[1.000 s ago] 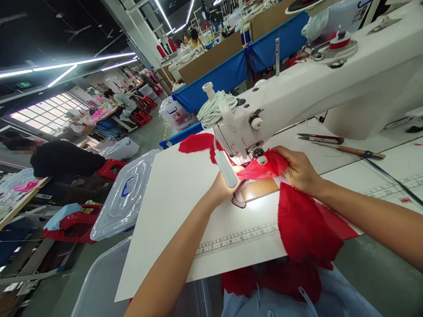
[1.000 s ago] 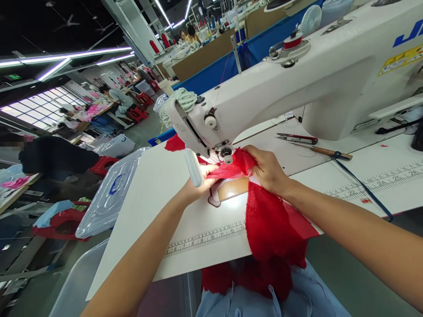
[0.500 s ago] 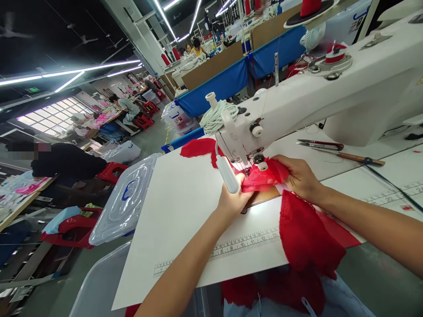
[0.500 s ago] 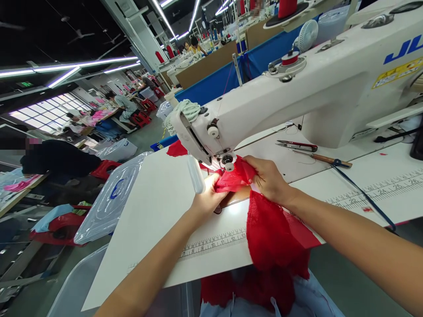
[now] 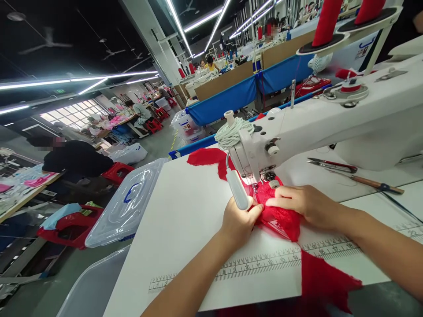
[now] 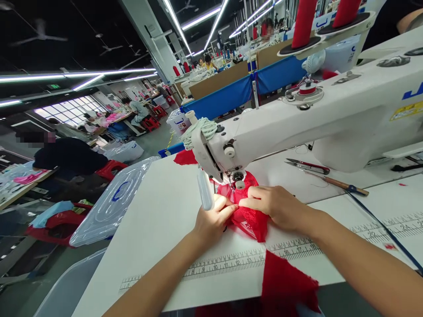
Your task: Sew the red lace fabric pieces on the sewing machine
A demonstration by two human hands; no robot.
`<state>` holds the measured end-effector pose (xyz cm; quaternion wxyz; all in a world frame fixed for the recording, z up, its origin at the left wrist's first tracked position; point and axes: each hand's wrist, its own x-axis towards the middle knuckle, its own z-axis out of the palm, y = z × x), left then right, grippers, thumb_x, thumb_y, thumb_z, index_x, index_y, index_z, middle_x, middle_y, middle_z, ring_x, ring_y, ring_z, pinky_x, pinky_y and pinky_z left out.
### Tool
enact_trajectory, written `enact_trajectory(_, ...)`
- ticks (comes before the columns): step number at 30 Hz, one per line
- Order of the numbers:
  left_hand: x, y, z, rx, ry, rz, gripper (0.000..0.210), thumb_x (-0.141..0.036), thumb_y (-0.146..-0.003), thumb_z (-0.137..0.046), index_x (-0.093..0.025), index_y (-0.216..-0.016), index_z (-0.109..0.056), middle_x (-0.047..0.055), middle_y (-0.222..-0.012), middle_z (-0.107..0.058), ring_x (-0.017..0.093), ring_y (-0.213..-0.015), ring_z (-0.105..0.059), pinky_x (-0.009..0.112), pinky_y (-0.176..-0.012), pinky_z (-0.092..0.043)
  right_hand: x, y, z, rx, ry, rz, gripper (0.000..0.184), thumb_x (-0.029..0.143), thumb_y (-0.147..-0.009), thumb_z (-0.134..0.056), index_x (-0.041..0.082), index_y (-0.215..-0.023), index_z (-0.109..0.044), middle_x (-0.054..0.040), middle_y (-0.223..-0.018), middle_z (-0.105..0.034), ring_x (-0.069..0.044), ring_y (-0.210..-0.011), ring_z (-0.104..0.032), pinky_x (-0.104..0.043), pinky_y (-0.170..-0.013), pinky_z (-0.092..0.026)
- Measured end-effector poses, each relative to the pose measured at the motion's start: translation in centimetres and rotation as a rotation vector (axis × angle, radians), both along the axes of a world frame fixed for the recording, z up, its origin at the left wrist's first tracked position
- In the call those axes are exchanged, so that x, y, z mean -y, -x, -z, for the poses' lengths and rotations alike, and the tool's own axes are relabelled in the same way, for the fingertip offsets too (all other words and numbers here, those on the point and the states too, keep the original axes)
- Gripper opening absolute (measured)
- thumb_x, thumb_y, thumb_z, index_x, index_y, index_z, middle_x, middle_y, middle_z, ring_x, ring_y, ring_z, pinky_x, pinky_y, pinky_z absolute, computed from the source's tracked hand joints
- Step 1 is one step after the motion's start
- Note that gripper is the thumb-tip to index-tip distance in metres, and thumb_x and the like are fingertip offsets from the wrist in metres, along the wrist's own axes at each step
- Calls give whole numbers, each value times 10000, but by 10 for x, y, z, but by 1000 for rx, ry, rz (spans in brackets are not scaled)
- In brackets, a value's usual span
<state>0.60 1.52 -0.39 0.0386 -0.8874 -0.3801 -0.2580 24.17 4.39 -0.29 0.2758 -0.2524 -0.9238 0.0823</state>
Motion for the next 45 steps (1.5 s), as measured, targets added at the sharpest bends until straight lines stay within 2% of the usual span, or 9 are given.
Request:
enact_trajectory(4, 3, -2, -1, -70, -31, 8, 295, -76, -948, -413, -159, -822, -666, 41, -740, -602, 143, -662, -530, 264, -588, -426, 4, 6, 2, 85, -165, 60, 317, -26, -821, -348, 207, -726, -541, -12, -697, -506, -154, -598, -403, -293, -509, -223)
enact_trajectory(7, 10, -2, -12, -113, -5, 28, 286, -164, -971, -396, -140, -951, -680, 72, -814, -617, 159, -707, -565, 258, -559, -448, 3, 7, 3, 104, -191, 71, 297, -28, -807, -361, 209, -667, -473, -4, -671, -498, -151, -562, -380, -303, -497, -218)
enact_trajectory(12, 20, 0, -33, -242, 126, 51, 679, -563, -1015, -188, -94, -1138, -663, 165, -1011, -634, 218, -800, -607, 347, -678, -544, 2, 7, 4, 67, -208, 41, 299, 17, -888, -355, 190, -802, -583, -62, -959, -685, -147, -688, -558, -272, -521, -332)
enact_trajectory(16, 22, -1, -32, -237, 44, 5, 913, -669, -957, 8, -101, -1144, -682, 198, -1078, -656, 266, -896, -621, 391, -750, -544, 1, 6, 5, 125, -196, 23, 264, 28, -862, -417, 191, -870, -624, -64, -1103, -730, -141, -687, -620, -255, -508, -356)
enact_trajectory(20, 24, -2, -26, -256, -28, -31, 873, -697, -956, -63, -117, -1175, -677, 183, -1067, -683, 278, -915, -622, 410, -785, -519, 2, 6, 5, 137, -213, 101, 276, -37, -754, -416, 195, -725, -562, -27, -1084, -756, -123, -547, -588, -270, -445, -293)
enact_trajectory(26, 26, -1, -24, -280, -53, -64, 854, -687, -963, -55, -147, -1165, -686, 164, -1058, -699, 258, -858, -634, 392, -775, -491, 5, 8, 13, 111, -229, 197, 276, -49, -705, -436, 201, -729, -553, -18, -989, -766, -137, -555, -597, -290, -450, -243)
enact_trajectory(32, 25, -3, -25, -296, -53, -53, 847, -659, -974, -37, -145, -1170, -681, 167, -1087, -689, 254, -885, -634, 377, -762, -483, 3, 7, 19, 147, -229, 189, 328, -45, -674, -429, 197, -808, -605, -36, -1016, -753, -140, -622, -618, -296, -466, -295)
enact_trajectory(41, 25, 0, -27, -320, -54, -58, 847, -631, -985, -29, -139, -1213, -679, 170, -1149, -688, 268, -946, -625, 397, -791, -493, 3, 7, 16, 135, -229, 189, 259, -16, -734, -399, 200, -717, -540, -37, -1013, -752, -141, -535, -559, -325, -440, -288)
enact_trajectory(45, 23, 2, -26, -359, -61, -67, 743, -650, -993, -176, -154, -1249, -666, 167, -1165, -682, 275, -974, -627, 402, -819, -488, 2, 7, 12, 165, -206, 177, 263, -13, -742, -398, 200, -771, -550, -40, -942, -742, -141, -550, -559, -312, -458, -260)
